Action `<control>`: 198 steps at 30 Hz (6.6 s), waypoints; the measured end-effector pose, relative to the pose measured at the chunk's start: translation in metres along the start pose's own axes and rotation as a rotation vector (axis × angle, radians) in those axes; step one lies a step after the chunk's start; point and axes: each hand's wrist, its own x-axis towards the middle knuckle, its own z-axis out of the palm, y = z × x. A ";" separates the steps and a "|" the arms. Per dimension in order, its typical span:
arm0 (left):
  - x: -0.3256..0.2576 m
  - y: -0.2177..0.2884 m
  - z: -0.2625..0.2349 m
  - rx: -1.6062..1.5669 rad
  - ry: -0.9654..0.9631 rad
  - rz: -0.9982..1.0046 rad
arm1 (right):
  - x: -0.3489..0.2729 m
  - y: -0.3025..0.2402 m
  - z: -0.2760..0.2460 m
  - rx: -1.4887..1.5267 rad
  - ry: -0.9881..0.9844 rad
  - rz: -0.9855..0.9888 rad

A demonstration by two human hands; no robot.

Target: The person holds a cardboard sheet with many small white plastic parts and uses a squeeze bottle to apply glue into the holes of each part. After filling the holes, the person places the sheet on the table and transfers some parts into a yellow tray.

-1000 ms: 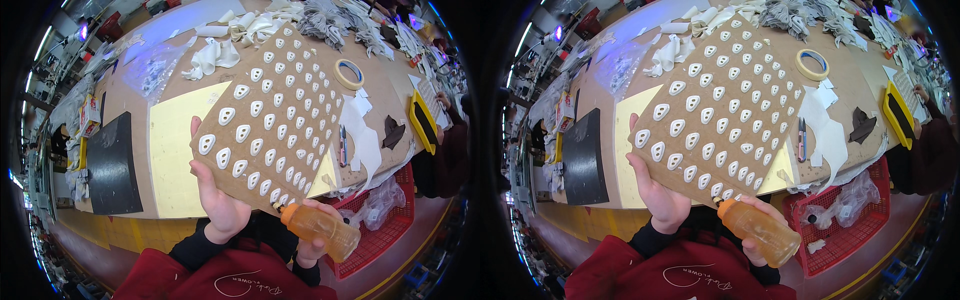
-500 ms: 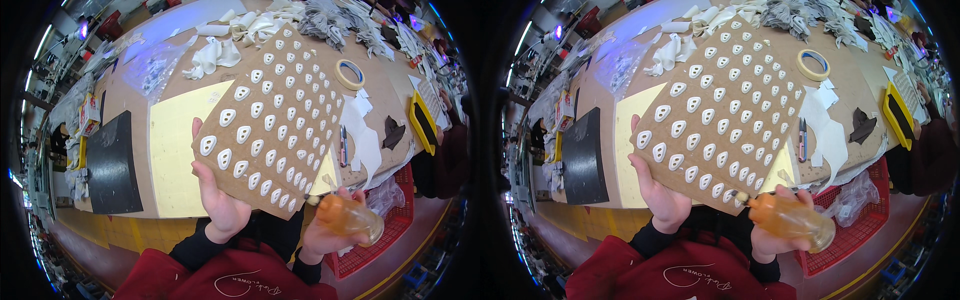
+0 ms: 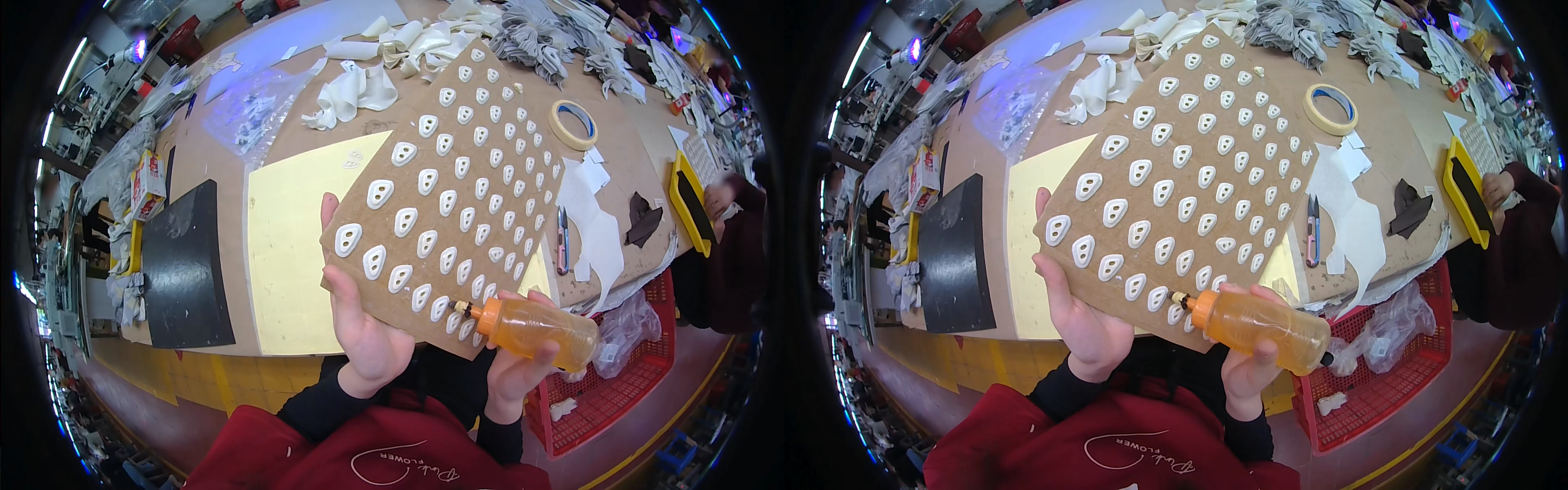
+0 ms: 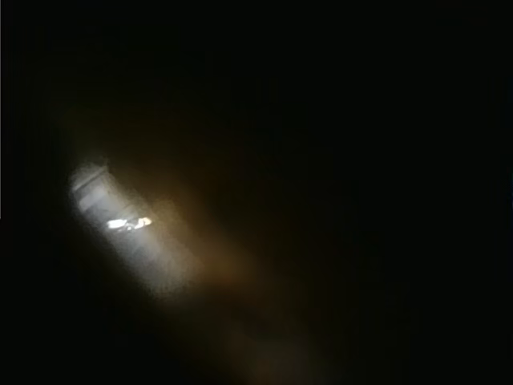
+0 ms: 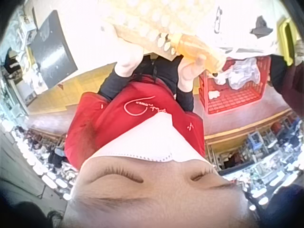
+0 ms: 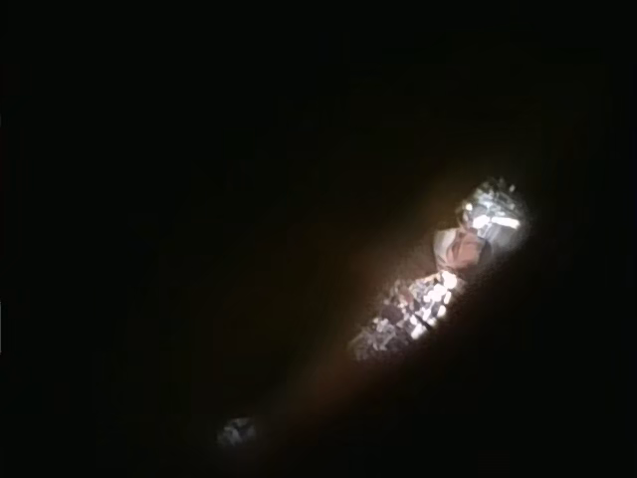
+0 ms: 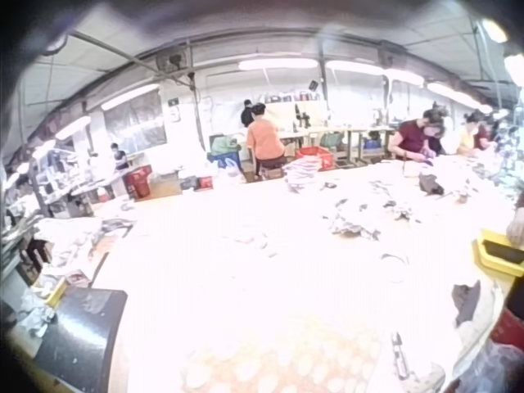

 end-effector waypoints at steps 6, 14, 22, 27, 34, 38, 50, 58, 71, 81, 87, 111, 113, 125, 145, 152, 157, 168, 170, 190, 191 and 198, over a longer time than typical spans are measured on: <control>0.000 0.000 0.000 0.005 0.009 0.002 | -0.001 0.002 -0.006 0.025 -0.042 0.040; -0.002 0.002 0.003 -0.001 0.022 0.008 | -0.009 0.000 -0.010 0.044 -0.131 -0.038; -0.003 0.000 0.002 0.065 0.030 0.015 | -0.020 -0.007 -0.006 -0.140 -0.172 -0.159; -0.003 -0.002 0.003 0.038 0.002 0.035 | -0.023 -0.015 -0.009 -0.093 -0.299 -0.155; -0.007 -0.002 0.001 0.045 -0.021 0.046 | -0.009 -0.016 -0.022 0.028 -0.503 -0.202; -0.007 -0.004 -0.001 0.036 -0.037 0.068 | -0.007 -0.019 -0.014 -0.040 -0.421 -0.190; -0.007 -0.003 0.000 0.005 -0.039 0.051 | -0.004 -0.016 -0.006 -0.026 -0.198 -0.117; -0.006 -0.001 0.004 0.068 -0.005 0.046 | -0.003 -0.026 -0.007 -0.011 -0.358 -0.112; -0.005 -0.002 0.000 -0.032 -0.064 0.056 | 0.003 -0.020 -0.021 -0.020 -0.547 -0.210; -0.002 0.001 0.002 0.004 -0.023 0.028 | -0.012 -0.015 -0.021 0.046 -0.384 -0.086; -0.003 0.000 -0.001 -0.058 -0.089 0.047 | -0.006 -0.009 -0.008 -0.230 -0.116 -0.206; -0.008 -0.001 -0.002 0.052 -0.029 0.050 | 0.000 -0.003 0.003 0.071 -0.141 -0.015; -0.007 -0.001 -0.002 0.051 -0.034 0.054 | -0.001 -0.002 0.002 0.070 -0.151 -0.001; -0.006 -0.003 0.000 0.042 -0.040 0.060 | -0.011 -0.008 0.004 -0.093 -0.186 -0.117; -0.017 -0.004 -0.001 0.175 -0.146 0.084 | 0.003 -0.040 -0.012 -0.115 -0.549 -0.236; -0.017 -0.005 0.000 0.174 -0.147 0.094 | 0.009 -0.040 -0.011 0.028 -0.539 -0.137; -0.016 -0.006 -0.002 0.152 -0.151 0.108 | 0.009 -0.041 -0.009 0.006 -0.475 -0.109; -0.016 -0.002 0.004 0.108 -0.055 0.048 | 0.002 -0.041 -0.003 -0.013 -0.342 0.006; -0.016 -0.002 0.004 0.112 -0.058 0.047 | 0.003 -0.040 -0.001 -0.017 -0.342 0.003; -0.018 0.000 0.000 0.113 -0.096 0.032 | 0.006 -0.017 0.024 0.054 -0.054 0.003; -0.018 0.000 0.000 0.116 -0.097 0.033 | 0.005 -0.018 0.025 0.054 -0.053 0.012; -0.019 0.000 0.001 0.136 -0.107 0.027 | 0.000 -0.013 0.015 0.022 -0.115 -0.043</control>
